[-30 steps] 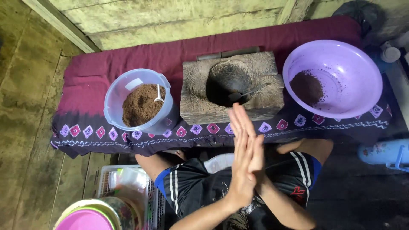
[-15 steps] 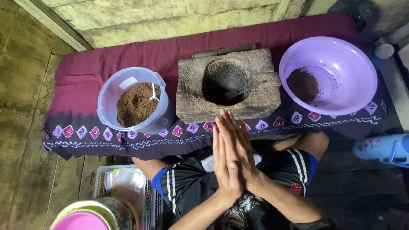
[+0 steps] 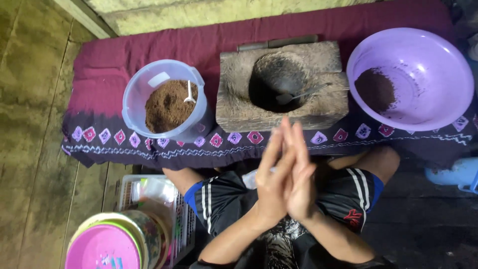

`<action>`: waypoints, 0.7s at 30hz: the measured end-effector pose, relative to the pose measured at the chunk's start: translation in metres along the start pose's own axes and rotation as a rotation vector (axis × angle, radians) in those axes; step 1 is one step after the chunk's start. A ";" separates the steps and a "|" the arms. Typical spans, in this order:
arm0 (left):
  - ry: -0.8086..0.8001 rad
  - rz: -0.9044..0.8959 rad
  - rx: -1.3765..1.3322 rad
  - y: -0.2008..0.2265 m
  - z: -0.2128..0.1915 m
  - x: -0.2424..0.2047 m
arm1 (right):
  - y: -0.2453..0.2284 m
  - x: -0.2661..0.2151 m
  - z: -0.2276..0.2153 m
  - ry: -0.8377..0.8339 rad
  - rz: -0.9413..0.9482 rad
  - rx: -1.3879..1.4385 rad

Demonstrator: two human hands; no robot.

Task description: Grinding brown powder in a stone mortar using a stone pestle and a spoon to reposition the material.

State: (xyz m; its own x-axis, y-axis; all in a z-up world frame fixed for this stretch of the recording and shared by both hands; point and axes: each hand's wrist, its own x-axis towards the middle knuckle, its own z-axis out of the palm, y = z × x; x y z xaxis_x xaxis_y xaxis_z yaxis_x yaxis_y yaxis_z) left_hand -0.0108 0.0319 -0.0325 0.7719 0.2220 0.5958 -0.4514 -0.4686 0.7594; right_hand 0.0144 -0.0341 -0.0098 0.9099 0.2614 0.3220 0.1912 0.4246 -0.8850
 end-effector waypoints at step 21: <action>0.195 -0.029 -0.123 -0.020 -0.053 0.124 | -0.019 0.028 -0.048 0.083 -0.225 0.077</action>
State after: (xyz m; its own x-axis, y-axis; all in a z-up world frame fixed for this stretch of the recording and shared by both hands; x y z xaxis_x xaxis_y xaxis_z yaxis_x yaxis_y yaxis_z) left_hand 0.0704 0.1139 0.0405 0.6895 0.4004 0.6036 -0.4911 -0.3541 0.7959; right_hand 0.0537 -0.0760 -0.0002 0.8754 0.0820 0.4764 0.3667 0.5297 -0.7649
